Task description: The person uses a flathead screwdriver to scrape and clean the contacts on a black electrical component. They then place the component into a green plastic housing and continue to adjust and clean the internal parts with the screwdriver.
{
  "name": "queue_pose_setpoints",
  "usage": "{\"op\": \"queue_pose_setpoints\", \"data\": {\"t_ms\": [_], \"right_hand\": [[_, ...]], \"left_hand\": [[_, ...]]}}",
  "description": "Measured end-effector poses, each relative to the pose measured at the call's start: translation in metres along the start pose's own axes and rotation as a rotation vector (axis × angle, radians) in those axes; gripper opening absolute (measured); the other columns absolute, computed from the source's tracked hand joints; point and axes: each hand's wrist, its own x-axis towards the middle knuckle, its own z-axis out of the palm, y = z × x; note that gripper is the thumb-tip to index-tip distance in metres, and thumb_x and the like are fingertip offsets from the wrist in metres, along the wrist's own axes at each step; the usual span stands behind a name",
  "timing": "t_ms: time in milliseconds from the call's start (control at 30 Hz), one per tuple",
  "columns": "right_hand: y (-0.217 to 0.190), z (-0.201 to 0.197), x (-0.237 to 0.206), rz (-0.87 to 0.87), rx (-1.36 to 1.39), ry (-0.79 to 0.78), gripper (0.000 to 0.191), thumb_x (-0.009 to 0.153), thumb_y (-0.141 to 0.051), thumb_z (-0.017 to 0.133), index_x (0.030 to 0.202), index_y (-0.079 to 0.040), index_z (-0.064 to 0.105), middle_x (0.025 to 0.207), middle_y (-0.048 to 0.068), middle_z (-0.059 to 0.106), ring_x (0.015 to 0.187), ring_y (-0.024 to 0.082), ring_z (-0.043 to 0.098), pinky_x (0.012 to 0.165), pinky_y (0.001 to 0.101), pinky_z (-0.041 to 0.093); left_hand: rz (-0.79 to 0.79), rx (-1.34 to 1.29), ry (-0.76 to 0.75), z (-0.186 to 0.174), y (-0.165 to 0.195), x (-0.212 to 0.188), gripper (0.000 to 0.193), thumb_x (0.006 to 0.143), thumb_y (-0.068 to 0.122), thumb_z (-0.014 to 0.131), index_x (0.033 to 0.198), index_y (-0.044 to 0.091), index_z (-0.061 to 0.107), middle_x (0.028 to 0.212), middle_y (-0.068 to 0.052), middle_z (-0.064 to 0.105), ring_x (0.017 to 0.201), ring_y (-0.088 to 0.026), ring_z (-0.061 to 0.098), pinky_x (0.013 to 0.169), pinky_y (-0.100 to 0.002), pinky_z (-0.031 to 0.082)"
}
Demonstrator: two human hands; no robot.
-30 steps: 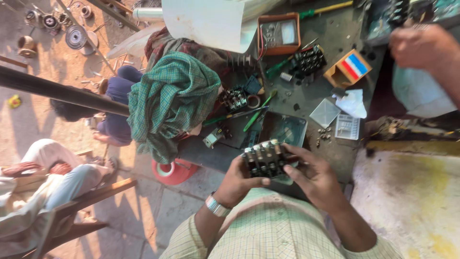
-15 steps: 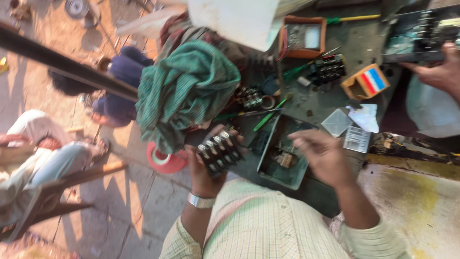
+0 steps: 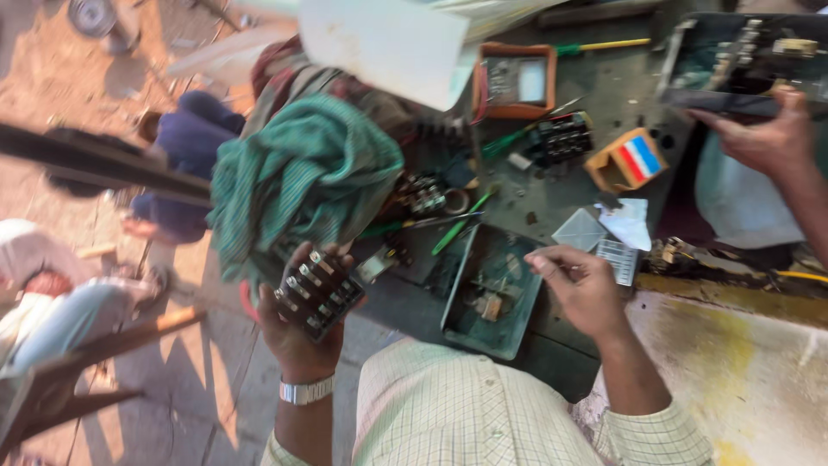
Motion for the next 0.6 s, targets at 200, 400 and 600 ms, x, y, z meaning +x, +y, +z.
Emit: {"op": "queue_pose_setpoints", "data": {"t_ms": [200, 400, 600], "right_hand": [[0.006, -0.011, -0.013, 0.011, -0.009, 0.076, 0.018, 0.096, -0.012, 0.07, 0.104, 0.001, 0.079, 0.095, 0.008, 0.079, 0.085, 0.011, 0.07, 0.077, 0.0255, 0.056], [-0.004, -0.016, -0.012, 0.099, -0.027, 0.154, 0.019, 0.094, -0.015, 0.07, 0.103, -0.001, 0.079, 0.095, 0.007, 0.081, 0.085, 0.011, 0.073, 0.077, 0.0254, 0.058], [-0.039, -0.017, 0.07, -0.098, -0.34, 0.218, 0.024, 0.093, -0.024, 0.073, 0.103, -0.003, 0.079, 0.091, 0.007, 0.079, 0.078, 0.017, 0.073, 0.069, 0.0305, 0.057]], "left_hand": [[-0.187, 0.105, -0.05, 0.029, -0.026, 0.028, 0.079, 0.101, 0.059, 0.045, 0.156, 0.002, 0.038, 0.149, -0.026, 0.051, 0.133, -0.044, 0.055, 0.087, -0.062, 0.057], [-0.285, 0.111, -0.181, 0.064, -0.045, 0.052, 0.078, 0.1, 0.058, 0.044, 0.154, 0.002, 0.039, 0.147, -0.027, 0.053, 0.131, -0.041, 0.058, 0.087, -0.06, 0.06], [-0.365, 0.206, -0.188, 0.087, -0.063, 0.08, 0.076, 0.099, 0.057, 0.043, 0.152, 0.004, 0.04, 0.145, -0.025, 0.056, 0.127, -0.039, 0.06, 0.086, -0.059, 0.06]]}}
